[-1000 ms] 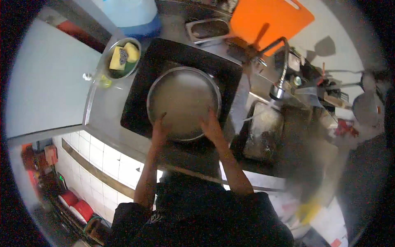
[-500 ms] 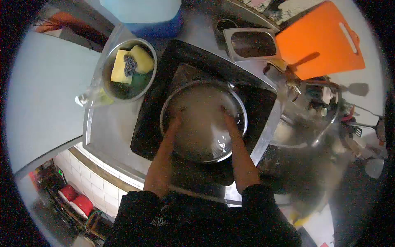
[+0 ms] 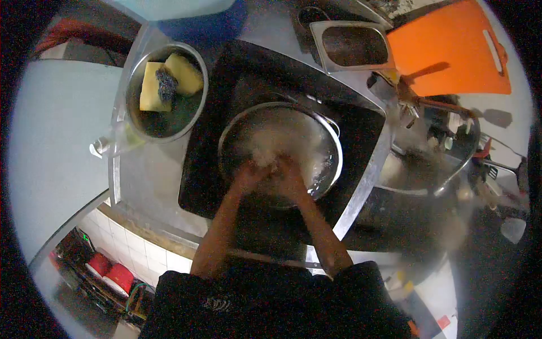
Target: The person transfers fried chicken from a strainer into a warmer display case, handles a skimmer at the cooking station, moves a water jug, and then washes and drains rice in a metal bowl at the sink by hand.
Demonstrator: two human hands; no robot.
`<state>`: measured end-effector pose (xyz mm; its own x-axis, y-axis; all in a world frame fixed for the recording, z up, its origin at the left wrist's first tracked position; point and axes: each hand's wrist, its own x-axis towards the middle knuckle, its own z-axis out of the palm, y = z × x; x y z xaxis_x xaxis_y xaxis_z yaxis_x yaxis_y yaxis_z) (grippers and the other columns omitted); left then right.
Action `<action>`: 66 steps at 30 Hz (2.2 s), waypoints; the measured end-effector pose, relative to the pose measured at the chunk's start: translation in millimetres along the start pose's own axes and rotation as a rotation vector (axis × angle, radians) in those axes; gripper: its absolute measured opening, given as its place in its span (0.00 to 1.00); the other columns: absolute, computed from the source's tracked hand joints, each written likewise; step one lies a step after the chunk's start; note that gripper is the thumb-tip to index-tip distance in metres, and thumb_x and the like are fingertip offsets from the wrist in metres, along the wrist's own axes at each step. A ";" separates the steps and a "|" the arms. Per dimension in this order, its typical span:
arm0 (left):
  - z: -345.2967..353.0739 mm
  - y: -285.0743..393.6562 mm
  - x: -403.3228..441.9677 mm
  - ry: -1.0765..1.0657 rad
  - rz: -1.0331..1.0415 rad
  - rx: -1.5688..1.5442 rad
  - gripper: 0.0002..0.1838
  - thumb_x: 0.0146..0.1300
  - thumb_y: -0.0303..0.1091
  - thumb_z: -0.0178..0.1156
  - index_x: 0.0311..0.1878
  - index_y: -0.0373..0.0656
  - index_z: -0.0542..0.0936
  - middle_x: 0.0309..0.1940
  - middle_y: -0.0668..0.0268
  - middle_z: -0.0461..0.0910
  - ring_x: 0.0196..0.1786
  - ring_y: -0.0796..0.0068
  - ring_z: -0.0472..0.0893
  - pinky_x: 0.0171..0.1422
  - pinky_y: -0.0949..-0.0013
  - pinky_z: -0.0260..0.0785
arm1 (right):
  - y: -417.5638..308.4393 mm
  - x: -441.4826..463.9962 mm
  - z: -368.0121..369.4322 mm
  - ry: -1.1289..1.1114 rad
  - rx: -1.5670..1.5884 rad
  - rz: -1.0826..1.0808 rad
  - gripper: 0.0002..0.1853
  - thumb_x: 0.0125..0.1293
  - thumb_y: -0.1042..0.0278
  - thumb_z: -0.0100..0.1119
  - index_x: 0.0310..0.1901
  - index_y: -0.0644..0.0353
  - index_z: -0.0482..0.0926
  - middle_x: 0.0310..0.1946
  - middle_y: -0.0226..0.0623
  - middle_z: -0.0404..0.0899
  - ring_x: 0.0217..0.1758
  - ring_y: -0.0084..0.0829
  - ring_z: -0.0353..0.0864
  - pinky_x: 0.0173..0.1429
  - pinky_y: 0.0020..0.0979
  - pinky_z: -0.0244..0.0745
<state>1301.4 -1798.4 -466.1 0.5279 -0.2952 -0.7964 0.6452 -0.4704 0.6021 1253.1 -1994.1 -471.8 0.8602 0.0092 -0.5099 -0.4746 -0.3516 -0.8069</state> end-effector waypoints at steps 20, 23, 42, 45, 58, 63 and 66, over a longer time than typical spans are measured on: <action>-59.6 -73.7 15.0 1.101 0.330 0.556 0.33 0.68 0.56 0.53 0.65 0.38 0.73 0.62 0.41 0.73 0.65 0.41 0.71 0.73 0.49 0.59 | -52.6 -58.3 -99.3 0.083 -0.477 -0.141 0.19 0.64 0.69 0.62 0.56 0.61 0.74 0.56 0.56 0.73 0.61 0.53 0.72 0.64 0.48 0.68; -79.3 -72.3 26.4 0.667 -0.143 0.191 0.36 0.69 0.59 0.50 0.68 0.38 0.70 0.67 0.41 0.68 0.69 0.42 0.68 0.74 0.50 0.59 | -5.8 -66.6 -44.0 0.770 -0.321 0.104 0.25 0.63 0.72 0.62 0.61 0.63 0.67 0.59 0.57 0.69 0.60 0.51 0.71 0.65 0.47 0.66; -8.6 -145.8 60.9 0.584 -0.446 0.214 0.30 0.73 0.54 0.45 0.67 0.39 0.70 0.62 0.45 0.72 0.63 0.48 0.72 0.66 0.53 0.67 | 110.2 -100.7 24.0 0.040 1.003 0.622 0.44 0.61 0.37 0.65 0.70 0.62 0.65 0.64 0.40 0.72 0.62 0.40 0.73 0.66 0.42 0.68; 8.1 -143.7 60.3 0.593 -0.510 0.229 0.29 0.74 0.52 0.44 0.66 0.39 0.70 0.61 0.46 0.73 0.62 0.49 0.74 0.65 0.53 0.68 | 119.3 -87.7 34.8 0.014 0.863 0.934 0.40 0.65 0.40 0.63 0.68 0.63 0.66 0.59 0.43 0.75 0.55 0.41 0.77 0.64 0.42 0.70; 20.1 -122.3 32.8 0.637 -0.579 0.314 0.24 0.75 0.46 0.43 0.64 0.39 0.71 0.55 0.48 0.77 0.56 0.51 0.79 0.60 0.54 0.75 | 72.5 -97.5 29.8 0.257 1.051 0.780 0.41 0.65 0.45 0.64 0.68 0.68 0.61 0.59 0.51 0.75 0.57 0.48 0.79 0.53 0.47 0.84; 23.4 -145.0 26.0 0.642 -0.541 0.335 0.23 0.76 0.44 0.43 0.63 0.39 0.72 0.53 0.49 0.79 0.54 0.51 0.81 0.58 0.55 0.76 | 35.5 -114.2 14.2 0.278 0.896 0.717 0.34 0.64 0.50 0.65 0.61 0.71 0.69 0.49 0.51 0.80 0.47 0.46 0.85 0.44 0.42 0.88; 31.0 -142.4 13.3 0.928 0.188 0.344 0.31 0.77 0.54 0.36 0.59 0.34 0.75 0.49 0.44 0.80 0.56 0.43 0.79 0.60 0.51 0.72 | 14.2 -116.5 -6.1 0.305 0.838 0.673 0.28 0.64 0.53 0.64 0.55 0.71 0.74 0.46 0.50 0.81 0.42 0.44 0.86 0.41 0.41 0.88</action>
<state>1199.4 -1761.1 -564.2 0.9207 0.3062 -0.2420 0.3901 -0.7407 0.5470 1147.2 -2005.8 -422.0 0.3357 -0.2157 -0.9169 -0.7380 0.5447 -0.3983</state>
